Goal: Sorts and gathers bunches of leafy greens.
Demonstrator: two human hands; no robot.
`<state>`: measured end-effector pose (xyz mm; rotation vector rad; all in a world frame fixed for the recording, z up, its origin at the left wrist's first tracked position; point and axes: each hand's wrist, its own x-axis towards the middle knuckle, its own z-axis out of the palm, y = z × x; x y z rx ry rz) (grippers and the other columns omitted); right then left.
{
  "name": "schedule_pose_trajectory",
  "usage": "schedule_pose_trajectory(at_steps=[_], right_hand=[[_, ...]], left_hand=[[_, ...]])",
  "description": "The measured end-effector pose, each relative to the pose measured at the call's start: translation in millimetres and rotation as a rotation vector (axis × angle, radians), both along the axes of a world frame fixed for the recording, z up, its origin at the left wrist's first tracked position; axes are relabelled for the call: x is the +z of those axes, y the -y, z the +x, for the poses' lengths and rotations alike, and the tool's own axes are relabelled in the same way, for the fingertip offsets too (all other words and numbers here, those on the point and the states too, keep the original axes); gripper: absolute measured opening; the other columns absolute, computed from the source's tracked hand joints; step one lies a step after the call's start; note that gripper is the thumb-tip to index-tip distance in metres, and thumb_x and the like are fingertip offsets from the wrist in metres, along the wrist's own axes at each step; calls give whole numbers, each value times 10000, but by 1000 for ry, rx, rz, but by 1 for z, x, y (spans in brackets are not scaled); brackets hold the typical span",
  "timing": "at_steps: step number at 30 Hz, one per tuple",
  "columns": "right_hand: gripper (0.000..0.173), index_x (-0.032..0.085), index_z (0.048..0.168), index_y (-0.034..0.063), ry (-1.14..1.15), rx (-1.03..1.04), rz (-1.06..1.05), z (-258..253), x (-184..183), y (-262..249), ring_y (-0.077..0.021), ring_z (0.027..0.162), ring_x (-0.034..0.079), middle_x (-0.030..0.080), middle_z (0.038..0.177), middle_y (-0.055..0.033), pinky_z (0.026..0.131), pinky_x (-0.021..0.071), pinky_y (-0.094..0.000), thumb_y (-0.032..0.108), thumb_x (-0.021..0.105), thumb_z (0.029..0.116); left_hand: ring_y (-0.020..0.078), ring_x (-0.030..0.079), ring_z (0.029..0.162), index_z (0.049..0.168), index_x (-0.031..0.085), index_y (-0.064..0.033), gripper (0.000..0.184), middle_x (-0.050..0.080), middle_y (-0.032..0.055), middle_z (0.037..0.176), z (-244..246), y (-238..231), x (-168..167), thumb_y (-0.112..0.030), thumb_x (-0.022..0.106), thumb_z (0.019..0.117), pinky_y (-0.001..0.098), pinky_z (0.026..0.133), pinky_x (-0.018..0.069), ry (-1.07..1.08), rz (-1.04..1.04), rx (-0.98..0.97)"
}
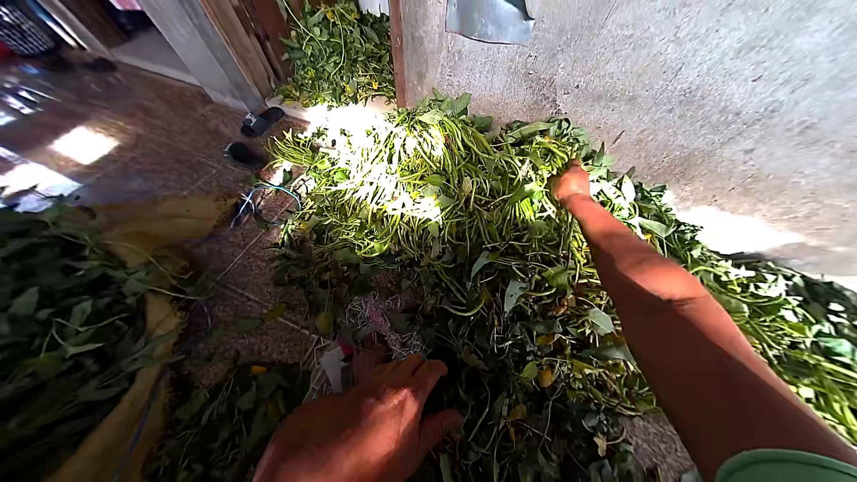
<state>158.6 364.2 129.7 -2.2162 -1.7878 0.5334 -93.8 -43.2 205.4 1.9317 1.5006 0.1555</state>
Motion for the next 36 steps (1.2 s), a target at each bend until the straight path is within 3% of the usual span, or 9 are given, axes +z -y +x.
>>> schedule_pose_trajectory(at_steps=[6, 11, 14, 17, 22, 27, 31, 34, 36], right_hand=[[584, 403, 1451, -109, -128, -49, 299, 64, 138, 24, -517, 1327, 506, 513, 1405, -371, 1065, 407, -682, 152, 634, 983], [616, 411, 1477, -42, -251, 33, 595, 136, 216, 92, -310, 1278, 578, 560, 1394, -251, 1072, 472, -506, 149, 657, 946], [669, 337, 1519, -37, -376, 70, 736, 159, 174, 149, -190, 1302, 573, 545, 1431, -204, 1107, 482, -360, 154, 626, 947], [733, 157, 1601, -51, -283, -29, 579, 163, 69, 218, -364, 1418, 472, 417, 1540, -306, 1183, 383, -490, 133, 562, 1019], [821, 120, 1613, 27, -202, -128, -122, 168, -86, 306, -563, 1206, 585, 544, 1342, -398, 995, 466, -707, 171, 648, 1001], [867, 229, 1599, -21, -222, -169, -2, 158, -66, 337, -589, 1377, 399, 310, 1535, -416, 1090, 391, -693, 104, 726, 900], [392, 546, 1375, -58, -359, -194, 352, 151, -34, 316, -369, 1160, 653, 647, 1267, -269, 1021, 504, -513, 139, 525, 1036], [335, 636, 1251, -31, -382, -228, 425, 141, -29, 279, -322, 1023, 690, 699, 1114, -221, 940, 532, -498, 206, 478, 1074], [395, 615, 1317, -13, -306, -218, 299, 135, -34, 251, -398, 1166, 647, 671, 1225, -254, 1015, 491, -573, 269, 493, 1069]], left_hand=[[333, 610, 1223, 1412, 545, -33, 548, 612, 196, 1334, -2, -9, 0, -447, 552, 1052, 501, 1070, 465, -67, -221, 84], [370, 614, 1200, 1414, 534, -12, 562, 619, 227, 1302, 6, -15, -7, -441, 556, 1052, 559, 1055, 458, -100, -245, 125], [392, 609, 1210, 1421, 530, -13, 570, 617, 236, 1312, 23, -21, -11, -450, 542, 1056, 598, 1046, 454, -130, -251, 114], [407, 598, 1230, 1394, 556, -4, 538, 622, 249, 1304, 37, -30, -24, -427, 538, 1063, 618, 1053, 441, -174, -268, 110], [470, 598, 1203, 1292, 601, 78, 514, 624, 314, 1250, 43, -61, -53, -378, 564, 1058, 666, 1029, 438, -207, -171, 48], [464, 587, 1225, 1336, 574, 67, 504, 612, 310, 1282, 46, -87, -51, -361, 542, 1071, 662, 1045, 427, -191, -147, 64], [445, 609, 1206, 1336, 583, 39, 468, 633, 291, 1261, 39, -94, -55, -343, 558, 1067, 656, 1038, 440, -127, -88, 98], [417, 616, 1207, 1354, 583, 18, 443, 643, 262, 1265, 39, -91, -46, -324, 543, 1076, 633, 1046, 443, -57, -32, 143], [401, 615, 1214, 1360, 590, 4, 425, 647, 243, 1273, 37, -88, -39, -313, 526, 1084, 616, 1056, 442, -39, -4, 161]])
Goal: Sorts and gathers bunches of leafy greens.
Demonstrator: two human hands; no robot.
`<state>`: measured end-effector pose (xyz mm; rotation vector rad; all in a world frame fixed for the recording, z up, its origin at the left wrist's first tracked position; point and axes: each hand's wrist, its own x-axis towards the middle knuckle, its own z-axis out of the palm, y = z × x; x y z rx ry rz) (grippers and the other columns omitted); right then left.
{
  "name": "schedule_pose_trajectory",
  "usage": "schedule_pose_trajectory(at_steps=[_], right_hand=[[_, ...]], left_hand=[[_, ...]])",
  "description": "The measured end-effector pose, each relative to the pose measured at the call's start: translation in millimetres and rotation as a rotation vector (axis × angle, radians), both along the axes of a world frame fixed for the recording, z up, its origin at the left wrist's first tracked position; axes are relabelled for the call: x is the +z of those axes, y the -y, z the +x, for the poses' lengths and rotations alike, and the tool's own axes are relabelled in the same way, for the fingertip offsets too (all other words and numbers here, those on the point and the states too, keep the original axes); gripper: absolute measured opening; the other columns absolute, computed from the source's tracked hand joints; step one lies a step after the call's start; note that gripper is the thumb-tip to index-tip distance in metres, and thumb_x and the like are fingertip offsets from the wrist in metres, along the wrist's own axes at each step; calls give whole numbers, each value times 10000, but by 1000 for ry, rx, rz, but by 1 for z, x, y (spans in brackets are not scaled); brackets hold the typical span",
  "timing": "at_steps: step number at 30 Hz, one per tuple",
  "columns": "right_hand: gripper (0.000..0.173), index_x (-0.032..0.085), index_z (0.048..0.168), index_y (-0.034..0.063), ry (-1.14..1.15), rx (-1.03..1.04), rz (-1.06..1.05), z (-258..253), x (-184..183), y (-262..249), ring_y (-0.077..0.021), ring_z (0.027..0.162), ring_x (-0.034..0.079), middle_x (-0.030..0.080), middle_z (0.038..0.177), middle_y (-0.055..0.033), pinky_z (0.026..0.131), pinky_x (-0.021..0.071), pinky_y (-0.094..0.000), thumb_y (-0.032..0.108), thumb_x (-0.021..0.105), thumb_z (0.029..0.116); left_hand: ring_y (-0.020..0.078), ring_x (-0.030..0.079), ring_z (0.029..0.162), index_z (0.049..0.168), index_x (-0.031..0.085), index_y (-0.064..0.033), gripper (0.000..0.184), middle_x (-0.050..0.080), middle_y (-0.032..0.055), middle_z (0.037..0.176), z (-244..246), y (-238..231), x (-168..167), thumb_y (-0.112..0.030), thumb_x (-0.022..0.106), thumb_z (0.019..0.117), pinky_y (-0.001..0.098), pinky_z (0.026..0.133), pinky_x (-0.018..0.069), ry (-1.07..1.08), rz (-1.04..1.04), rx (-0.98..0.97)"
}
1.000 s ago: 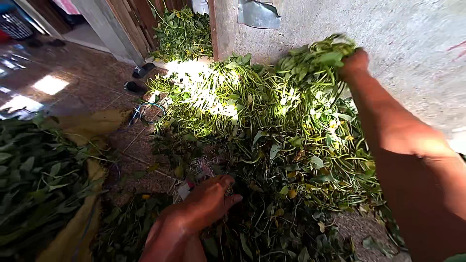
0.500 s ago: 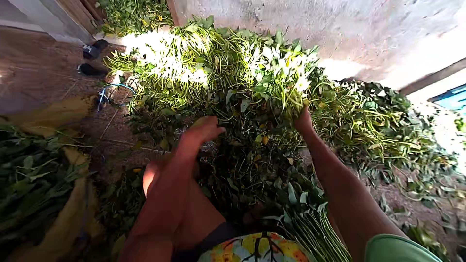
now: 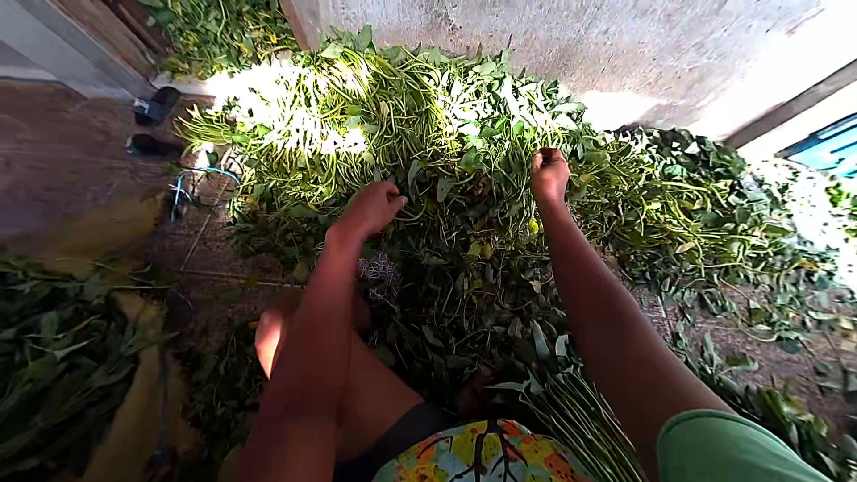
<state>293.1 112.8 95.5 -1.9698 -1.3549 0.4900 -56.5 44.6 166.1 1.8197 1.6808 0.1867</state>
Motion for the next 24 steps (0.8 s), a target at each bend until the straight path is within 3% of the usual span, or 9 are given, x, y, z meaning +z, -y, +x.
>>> schedule_pose_trajectory(at_steps=[2, 3, 7, 10, 12, 14, 18, 21, 24], right_hand=[[402, 636, 1332, 0, 50, 53, -192, -5, -4, -15, -479, 1275, 567, 621, 1318, -298, 1055, 430, -676, 257, 561, 1032], [373, 664, 1306, 16, 71, 41, -202, -11, 3, -13, -470, 1279, 569, 630, 1318, -286, 1058, 426, -675, 232, 570, 1017], [335, 645, 1258, -27, -95, -88, 211, -34, 57, 14, -335, 1218, 601, 624, 1273, -254, 1063, 456, -478, 209, 529, 1051], [216, 588, 1174, 1, -460, -62, 515, -41, 49, 42, -140, 865, 661, 617, 1042, -97, 762, 602, -338, 169, 527, 1055], [192, 561, 1193, 7, -720, 29, 484, -53, 36, 61, -114, 753, 644, 612, 972, -46, 687, 597, -321, 133, 540, 1049], [209, 554, 1222, 14, -879, 116, 451, -64, 24, 81, -114, 744, 647, 638, 955, -28, 699, 595, -312, 113, 549, 1038], [175, 565, 1211, 50, -1073, 54, 327, -76, -2, 113, -89, 758, 635, 629, 937, 0, 708, 579, -282, 76, 549, 1038], [210, 580, 1230, 29, -1075, 63, 263, -81, -15, 130, -102, 823, 638, 640, 985, -20, 758, 576, -306, 71, 562, 1025], [207, 618, 1213, 42, -1032, 147, 198, -90, -19, 152, -103, 869, 637, 656, 1071, -28, 802, 569, -316, 76, 597, 1010]], left_hand=[[386, 629, 1196, 1337, 612, -6, 396, 656, 233, 1261, -3, 5, -2, -299, 532, 1082, 605, 1046, 456, 19, 36, 8], [378, 637, 1184, 1325, 620, -12, 383, 661, 227, 1253, -4, 7, -3, -295, 535, 1080, 600, 1038, 465, 25, 46, 12], [374, 634, 1195, 1325, 622, -16, 380, 656, 223, 1267, -11, 6, 1, -294, 526, 1083, 601, 1043, 464, 34, 71, 34], [381, 641, 1178, 1323, 619, -6, 370, 664, 226, 1244, -6, 7, -2, -270, 535, 1077, 605, 1033, 474, 58, 113, 37], [367, 633, 1199, 1335, 614, -7, 363, 652, 222, 1278, 6, 11, -3, -251, 535, 1078, 579, 1053, 469, 110, 163, 46], [331, 638, 1195, 1318, 632, -16, 340, 645, 210, 1294, 20, 16, -4, -233, 537, 1074, 527, 1058, 483, 214, 240, 65], [271, 658, 1160, 1276, 650, -15, 304, 659, 182, 1273, 42, 28, -9, -211, 549, 1067, 451, 1038, 512, 370, 268, 84], [245, 668, 1119, 1267, 655, -24, 289, 682, 161, 1224, 55, 33, -13, -204, 558, 1063, 435, 1012, 519, 449, 245, 100], [185, 694, 959, 1199, 685, -30, 240, 708, 124, 1086, 64, 38, -20, -188, 590, 1046, 383, 901, 567, 600, 234, 130]])
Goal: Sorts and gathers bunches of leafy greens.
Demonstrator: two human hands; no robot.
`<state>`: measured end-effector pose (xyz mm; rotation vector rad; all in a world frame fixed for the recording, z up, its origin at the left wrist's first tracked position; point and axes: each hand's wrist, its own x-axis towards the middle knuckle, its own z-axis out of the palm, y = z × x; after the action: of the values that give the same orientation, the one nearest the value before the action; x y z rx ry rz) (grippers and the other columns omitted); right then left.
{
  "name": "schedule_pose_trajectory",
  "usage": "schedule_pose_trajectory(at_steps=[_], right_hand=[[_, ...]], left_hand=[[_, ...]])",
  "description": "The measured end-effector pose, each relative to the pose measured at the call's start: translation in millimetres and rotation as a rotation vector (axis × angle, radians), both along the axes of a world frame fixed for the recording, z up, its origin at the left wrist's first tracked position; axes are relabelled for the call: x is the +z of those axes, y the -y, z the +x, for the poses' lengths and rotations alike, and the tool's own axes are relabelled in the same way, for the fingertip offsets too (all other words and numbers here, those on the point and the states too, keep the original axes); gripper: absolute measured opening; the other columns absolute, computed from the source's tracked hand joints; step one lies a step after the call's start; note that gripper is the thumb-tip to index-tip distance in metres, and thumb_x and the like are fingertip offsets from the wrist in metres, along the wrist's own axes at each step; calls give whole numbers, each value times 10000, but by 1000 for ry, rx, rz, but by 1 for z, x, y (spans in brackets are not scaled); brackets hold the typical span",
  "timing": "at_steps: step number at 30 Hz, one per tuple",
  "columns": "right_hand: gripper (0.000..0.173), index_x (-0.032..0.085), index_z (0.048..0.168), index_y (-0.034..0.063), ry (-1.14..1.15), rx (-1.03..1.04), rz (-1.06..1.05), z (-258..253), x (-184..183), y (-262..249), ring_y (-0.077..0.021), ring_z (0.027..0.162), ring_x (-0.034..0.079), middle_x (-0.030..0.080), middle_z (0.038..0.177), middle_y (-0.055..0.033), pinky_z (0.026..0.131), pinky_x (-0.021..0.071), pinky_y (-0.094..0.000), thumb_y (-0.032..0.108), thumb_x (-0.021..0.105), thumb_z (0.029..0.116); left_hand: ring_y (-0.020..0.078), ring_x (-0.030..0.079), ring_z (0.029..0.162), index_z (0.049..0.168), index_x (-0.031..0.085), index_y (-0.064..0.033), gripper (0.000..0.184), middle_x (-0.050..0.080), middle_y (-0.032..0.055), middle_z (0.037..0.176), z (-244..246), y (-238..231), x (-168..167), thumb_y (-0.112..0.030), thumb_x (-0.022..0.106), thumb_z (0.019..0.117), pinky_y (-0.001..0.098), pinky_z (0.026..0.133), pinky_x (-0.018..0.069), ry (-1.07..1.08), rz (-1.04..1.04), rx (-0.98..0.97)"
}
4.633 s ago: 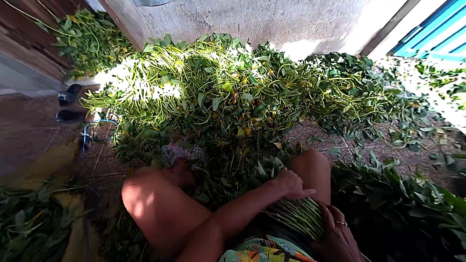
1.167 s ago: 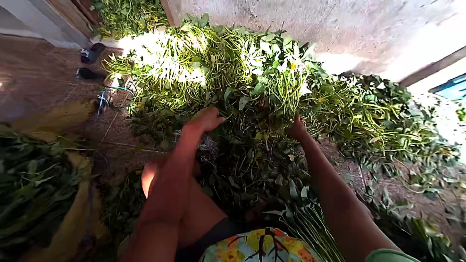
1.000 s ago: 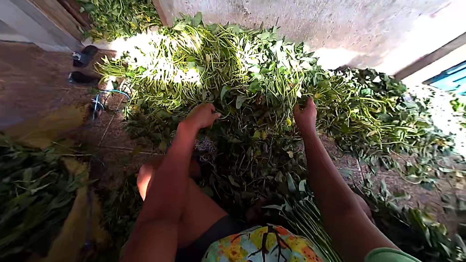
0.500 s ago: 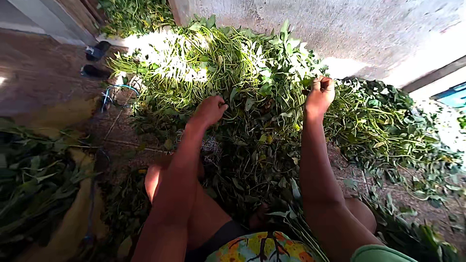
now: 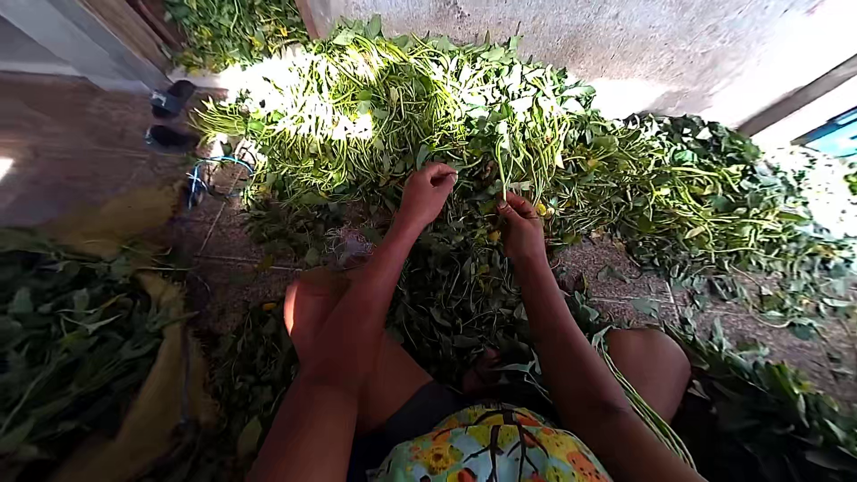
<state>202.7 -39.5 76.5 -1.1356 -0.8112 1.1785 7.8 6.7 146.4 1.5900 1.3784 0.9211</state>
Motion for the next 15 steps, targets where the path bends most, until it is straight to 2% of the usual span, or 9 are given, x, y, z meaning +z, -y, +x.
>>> schedule_pose_trajectory(at_steps=[2, 4, 6, 7, 10, 12, 13, 15], right_hand=[[213, 655, 1197, 39, 70, 50, -12, -9, -2, 16, -110, 895, 648, 677, 1110, -43, 806, 571, -321, 46, 639, 985], [224, 665, 1195, 33, 191, 99, -8, -20, 1, 32, -85, 859, 647, 680, 1103, -45, 786, 572, -287, 42, 665, 971], [226, 639, 1212, 21, 315, 190, -9, -28, 5, 45, -79, 794, 625, 663, 1105, -70, 747, 560, -279, 55, 645, 989], [207, 623, 1202, 22, 342, 237, -14, -31, 6, 49, -88, 751, 616, 663, 1062, -78, 708, 553, -281, 67, 633, 999], [185, 564, 1187, 37, 260, 398, -91, -36, 10, 49, -83, 692, 602, 652, 974, -55, 636, 538, -256, 171, 528, 1066], [286, 580, 1086, 70, 97, 420, -199, -41, 17, 39, -65, 639, 574, 633, 848, 0, 592, 514, -235, 292, 400, 1113], [406, 580, 969, 103, 19, 389, -264, -45, 21, 33, -65, 575, 554, 607, 740, 25, 536, 495, -231, 372, 320, 1126], [534, 546, 855, 125, -83, 301, -366, -54, 33, 23, -83, 473, 492, 548, 605, 29, 443, 423, -234, 448, 219, 1127]], left_hand=[[164, 703, 917, 1205, 677, -10, 253, 709, 126, 1058, 6, 6, -3, -190, 589, 1050, 350, 863, 586, 128, -76, -16], [146, 705, 918, 1246, 650, 18, 310, 709, 131, 1086, 12, 12, -5, -221, 571, 1064, 318, 848, 590, 255, -192, -25], [132, 690, 899, 1264, 629, 30, 323, 696, 116, 1081, 16, 15, -9, -216, 573, 1063, 301, 832, 583, 338, -275, -24], [126, 677, 881, 1264, 623, 37, 316, 689, 104, 1055, 17, 15, -12, -198, 582, 1058, 297, 819, 579, 359, -299, -23], [99, 652, 842, 1228, 618, 36, 270, 672, 77, 1012, 16, 16, -16, -156, 610, 1039, 265, 787, 566, 381, -349, -43], [99, 648, 874, 1202, 618, 25, 250, 672, 76, 1028, 16, 17, -19, -167, 601, 1043, 269, 824, 554, 382, -368, -96], [102, 636, 891, 1212, 613, 24, 256, 661, 78, 1043, 17, 19, -19, -174, 584, 1053, 274, 843, 543, 399, -387, -116], [93, 637, 903, 1219, 601, 11, 270, 654, 57, 1036, 18, 21, -16, -204, 498, 1092, 264, 859, 542, 478, -432, -100]])
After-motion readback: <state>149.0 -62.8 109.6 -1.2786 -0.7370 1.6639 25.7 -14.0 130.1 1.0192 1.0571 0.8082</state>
